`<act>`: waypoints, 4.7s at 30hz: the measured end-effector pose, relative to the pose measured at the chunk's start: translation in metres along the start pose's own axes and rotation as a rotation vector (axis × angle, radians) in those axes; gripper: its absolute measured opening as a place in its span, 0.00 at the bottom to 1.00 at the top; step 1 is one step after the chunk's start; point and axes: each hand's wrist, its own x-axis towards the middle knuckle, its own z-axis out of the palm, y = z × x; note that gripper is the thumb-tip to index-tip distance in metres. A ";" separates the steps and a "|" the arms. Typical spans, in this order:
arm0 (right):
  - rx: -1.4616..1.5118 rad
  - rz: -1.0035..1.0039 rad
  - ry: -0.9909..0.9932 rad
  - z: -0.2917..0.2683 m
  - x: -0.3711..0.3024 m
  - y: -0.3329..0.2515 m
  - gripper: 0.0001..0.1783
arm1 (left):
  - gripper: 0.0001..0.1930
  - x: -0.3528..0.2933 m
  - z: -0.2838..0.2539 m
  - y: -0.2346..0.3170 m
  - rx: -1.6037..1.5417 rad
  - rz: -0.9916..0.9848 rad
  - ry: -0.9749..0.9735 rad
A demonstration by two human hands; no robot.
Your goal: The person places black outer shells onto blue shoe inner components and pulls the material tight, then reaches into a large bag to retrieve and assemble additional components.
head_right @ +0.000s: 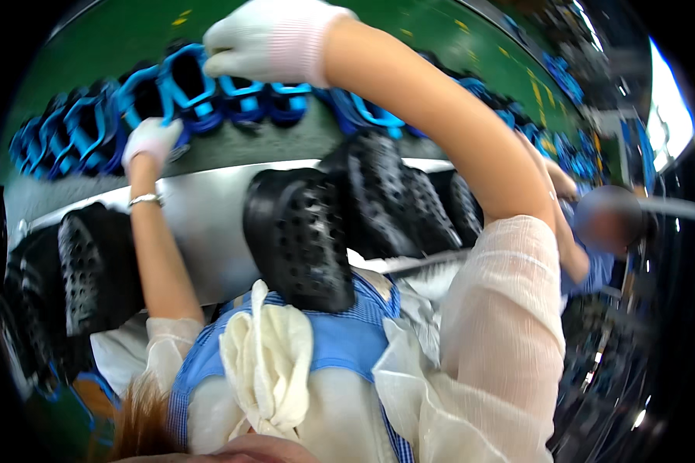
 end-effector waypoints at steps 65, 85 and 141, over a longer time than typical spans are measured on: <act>0.346 0.593 0.030 -0.013 -0.003 -0.070 0.23 | 0.21 -0.100 -0.005 0.039 -1.819 0.685 -0.202; 0.477 0.762 -0.464 0.069 0.137 0.023 0.27 | 0.15 -0.018 0.021 -0.006 -0.268 0.206 0.517; 0.031 1.570 0.238 -0.082 -0.363 -0.156 0.14 | 0.24 -0.002 0.034 0.019 -0.077 0.202 0.372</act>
